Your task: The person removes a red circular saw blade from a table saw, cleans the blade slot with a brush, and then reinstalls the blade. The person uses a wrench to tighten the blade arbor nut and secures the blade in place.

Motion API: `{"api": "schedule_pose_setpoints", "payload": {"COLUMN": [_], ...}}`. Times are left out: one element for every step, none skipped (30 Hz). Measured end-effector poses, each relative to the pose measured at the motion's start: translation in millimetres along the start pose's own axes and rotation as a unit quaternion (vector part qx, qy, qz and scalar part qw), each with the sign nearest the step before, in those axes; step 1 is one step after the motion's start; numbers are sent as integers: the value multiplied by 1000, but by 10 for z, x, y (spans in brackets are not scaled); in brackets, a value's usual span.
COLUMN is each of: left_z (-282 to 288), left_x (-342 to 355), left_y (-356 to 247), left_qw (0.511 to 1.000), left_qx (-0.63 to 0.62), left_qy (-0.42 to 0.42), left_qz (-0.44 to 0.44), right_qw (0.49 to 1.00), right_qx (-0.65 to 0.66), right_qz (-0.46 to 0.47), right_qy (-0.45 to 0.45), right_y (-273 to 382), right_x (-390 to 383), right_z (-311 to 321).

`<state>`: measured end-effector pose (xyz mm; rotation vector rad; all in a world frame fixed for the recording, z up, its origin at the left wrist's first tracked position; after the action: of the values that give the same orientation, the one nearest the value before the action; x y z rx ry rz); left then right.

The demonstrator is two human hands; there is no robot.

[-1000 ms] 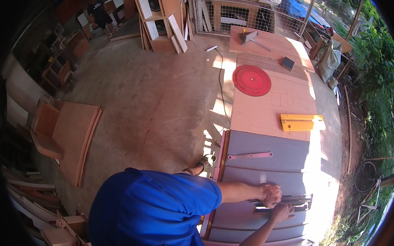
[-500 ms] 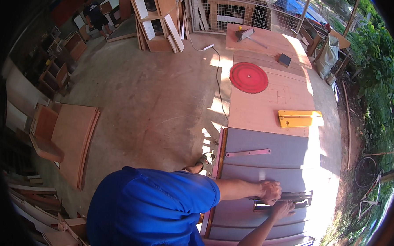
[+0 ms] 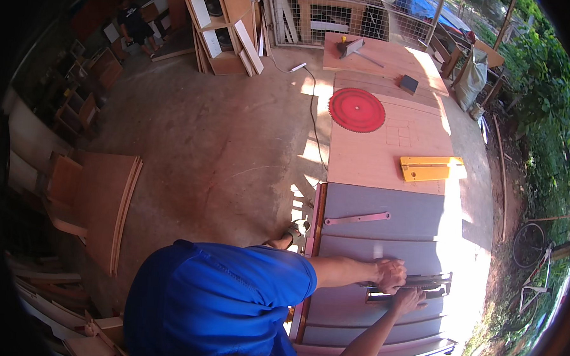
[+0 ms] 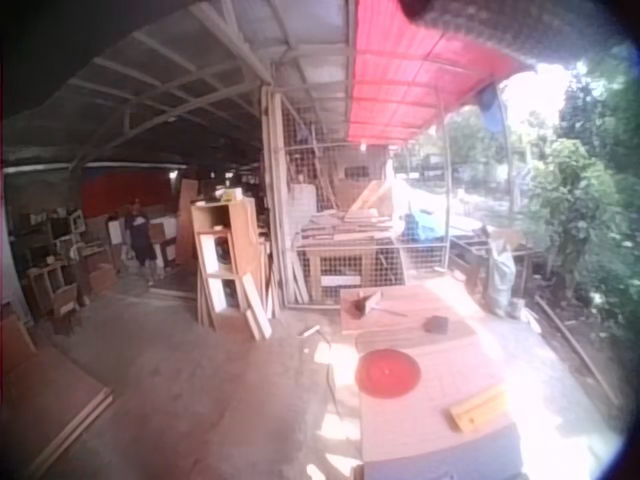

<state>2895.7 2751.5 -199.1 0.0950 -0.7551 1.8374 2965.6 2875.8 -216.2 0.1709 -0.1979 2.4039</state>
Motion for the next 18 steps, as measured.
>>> {"api": "schedule_pose_setpoints", "payload": {"left_z": [-4, -13, -16, -19, -19, 8, 20, 31, 43, 49, 41, 16, -11, -18, -40, -61, -88, -83], "left_x": [-7, -11, 0, 12, 9, 2, -23, -38, -50, -26, 5, 1, -1, -4, 6, 10, -1, -2], "left_y": [19, 43, 35, 25, 14, 2, 22, 42, 43, 3, -36, -14, 7, 28, 40, 49, 68, 71], "left_qw": [1000, 1000, 1000, 1000, 1000, 1000, 1000, 1000, 1000, 1000, 1000, 1000, 1000, 1000, 1000, 999, 999, 999], "left_qx": [-2, 3, 6, 8, 2, -4, -8, -4, -1, 0, -4, -3, -3, -5, -8, -11, -14, -19], "left_qy": [-7, -9, -10, -12, -15, -18, -21, -24, -28, -30, -23, -15, -6, -16, -27, -39, -43, -47], "left_qz": [-1, 0, -2, -5, -4, -3, 2, 4, 5, -2, -6, -3, 1, 1, 0, -1, -1, -3], "right_qw": [1000, 1000, 1000, 1000, 1000, 1000, 1000, 999, 998, 1000, 1000, 999, 1000, 1000, 999, 1000, 1000, 1000], "right_qx": [-1, -2, -6, -7, -8, -8, -3, 2, 5, 12, 20, 31, 21, 12, 1, -5, -11, -18], "right_qz": [7, 14, 17, 18, 19, 19, 23, 27, 30, 20, 10, 7, 6, 6, 5, 12, 20, 25], "right_qy": [-7, -14, -22, -16, -10, -3, 14, 32, 48, 19, -10, -36, -12, 11, 32, 22, 12, 2], "right_y": [29, 66, 58, 33, 12, -1, 57, 110, 145, 53, -42, 1, 31, 58, 92, 84, 75, 63], "right_x": [-1, -5, -13, -12, -9, 5, -11, -33, -53, -36, -24, -35, -35, -23, -28, -20, -10, 1], "right_z": [12, 20, 39, 18, -14, -36, 41, 130, 202, 134, 41, 85, 79, 75, 175, 125, 16, 3]}}
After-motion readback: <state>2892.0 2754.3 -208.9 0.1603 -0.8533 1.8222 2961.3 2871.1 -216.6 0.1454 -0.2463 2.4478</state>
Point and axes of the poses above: each hand's wrist, its own x-axis towards the middle knuckle, its own z-axis out of the back of the hand, y = z × x, the point moved 6 cm from there along x, towards the middle knuckle, and after that the axes turned 11 degrees about -y, right-handed, at the moved point
